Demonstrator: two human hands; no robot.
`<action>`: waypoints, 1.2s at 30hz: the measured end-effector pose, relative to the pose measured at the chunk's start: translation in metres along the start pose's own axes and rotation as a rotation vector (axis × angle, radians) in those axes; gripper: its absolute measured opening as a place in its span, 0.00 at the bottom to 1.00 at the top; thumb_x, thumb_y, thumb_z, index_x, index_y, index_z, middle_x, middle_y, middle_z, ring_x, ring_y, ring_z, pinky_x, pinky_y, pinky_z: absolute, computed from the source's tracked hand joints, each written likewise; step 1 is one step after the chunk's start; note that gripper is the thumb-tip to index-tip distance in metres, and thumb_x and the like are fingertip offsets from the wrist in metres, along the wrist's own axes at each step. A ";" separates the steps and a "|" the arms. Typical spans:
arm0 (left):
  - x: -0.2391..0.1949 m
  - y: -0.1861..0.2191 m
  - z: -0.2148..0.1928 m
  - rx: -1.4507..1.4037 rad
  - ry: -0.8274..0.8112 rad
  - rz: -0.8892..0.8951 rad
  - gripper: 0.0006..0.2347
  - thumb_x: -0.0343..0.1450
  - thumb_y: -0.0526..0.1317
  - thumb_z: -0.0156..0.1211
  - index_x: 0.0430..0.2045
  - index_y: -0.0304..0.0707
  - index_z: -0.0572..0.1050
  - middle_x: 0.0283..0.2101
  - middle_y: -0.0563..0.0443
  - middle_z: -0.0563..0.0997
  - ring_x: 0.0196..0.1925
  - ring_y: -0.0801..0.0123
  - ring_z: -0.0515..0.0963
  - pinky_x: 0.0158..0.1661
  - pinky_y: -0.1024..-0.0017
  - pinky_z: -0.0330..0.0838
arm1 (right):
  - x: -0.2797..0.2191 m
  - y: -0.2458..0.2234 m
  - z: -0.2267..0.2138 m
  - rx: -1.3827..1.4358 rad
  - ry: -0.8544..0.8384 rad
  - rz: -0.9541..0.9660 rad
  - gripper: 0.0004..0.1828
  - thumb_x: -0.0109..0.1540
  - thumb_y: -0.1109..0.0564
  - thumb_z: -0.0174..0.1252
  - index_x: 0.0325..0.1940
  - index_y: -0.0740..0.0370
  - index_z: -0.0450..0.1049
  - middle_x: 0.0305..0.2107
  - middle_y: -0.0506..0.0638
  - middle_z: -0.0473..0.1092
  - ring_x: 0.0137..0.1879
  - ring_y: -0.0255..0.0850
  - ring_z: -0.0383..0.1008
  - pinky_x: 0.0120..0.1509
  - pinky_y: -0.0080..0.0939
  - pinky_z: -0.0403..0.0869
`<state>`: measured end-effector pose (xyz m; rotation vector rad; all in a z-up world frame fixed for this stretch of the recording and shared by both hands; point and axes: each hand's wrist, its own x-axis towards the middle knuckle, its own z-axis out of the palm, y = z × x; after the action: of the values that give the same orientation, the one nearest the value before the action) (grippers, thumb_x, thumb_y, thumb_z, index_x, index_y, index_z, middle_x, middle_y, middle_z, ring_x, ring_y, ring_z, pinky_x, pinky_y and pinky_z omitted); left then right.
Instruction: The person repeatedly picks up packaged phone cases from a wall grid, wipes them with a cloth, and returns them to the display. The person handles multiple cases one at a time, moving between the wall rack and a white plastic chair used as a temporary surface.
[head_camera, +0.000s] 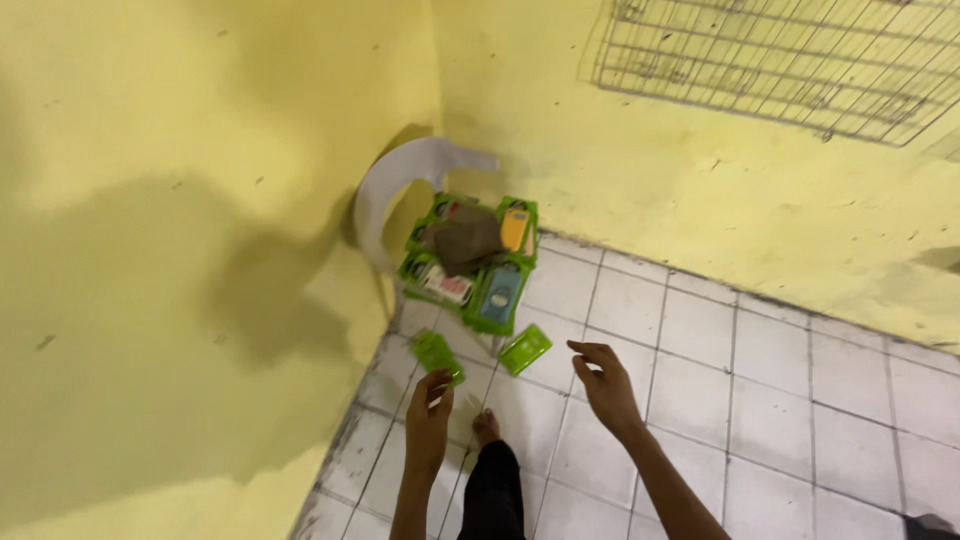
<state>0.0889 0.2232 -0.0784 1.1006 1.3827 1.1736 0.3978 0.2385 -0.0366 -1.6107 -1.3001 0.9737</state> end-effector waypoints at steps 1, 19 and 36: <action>0.021 -0.011 0.014 0.042 0.001 0.008 0.17 0.73 0.39 0.58 0.57 0.35 0.72 0.54 0.47 0.81 0.55 0.62 0.80 0.52 0.65 0.75 | 0.020 0.010 0.001 0.009 -0.004 -0.002 0.17 0.66 0.57 0.56 0.59 0.56 0.78 0.51 0.50 0.71 0.54 0.40 0.75 0.53 0.40 0.76; 0.179 -0.083 0.201 0.894 -0.154 -0.431 0.46 0.63 0.47 0.75 0.72 0.39 0.46 0.75 0.34 0.48 0.77 0.44 0.47 0.71 0.54 0.46 | 0.277 0.092 0.079 -0.455 -0.523 -0.208 0.19 0.61 0.59 0.58 0.57 0.62 0.76 0.55 0.61 0.70 0.59 0.59 0.70 0.63 0.53 0.72; 0.195 -0.115 0.260 1.134 0.222 -0.530 0.32 0.68 0.37 0.63 0.68 0.38 0.59 0.67 0.36 0.64 0.70 0.49 0.64 0.68 0.53 0.57 | 0.417 0.126 0.183 -0.798 -0.785 -0.666 0.26 0.55 0.60 0.64 0.59 0.59 0.74 0.51 0.61 0.67 0.60 0.60 0.65 0.65 0.61 0.63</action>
<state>0.3202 0.4291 -0.2300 1.1991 2.4315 0.0370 0.3402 0.6571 -0.2480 -1.1207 -2.8034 0.6870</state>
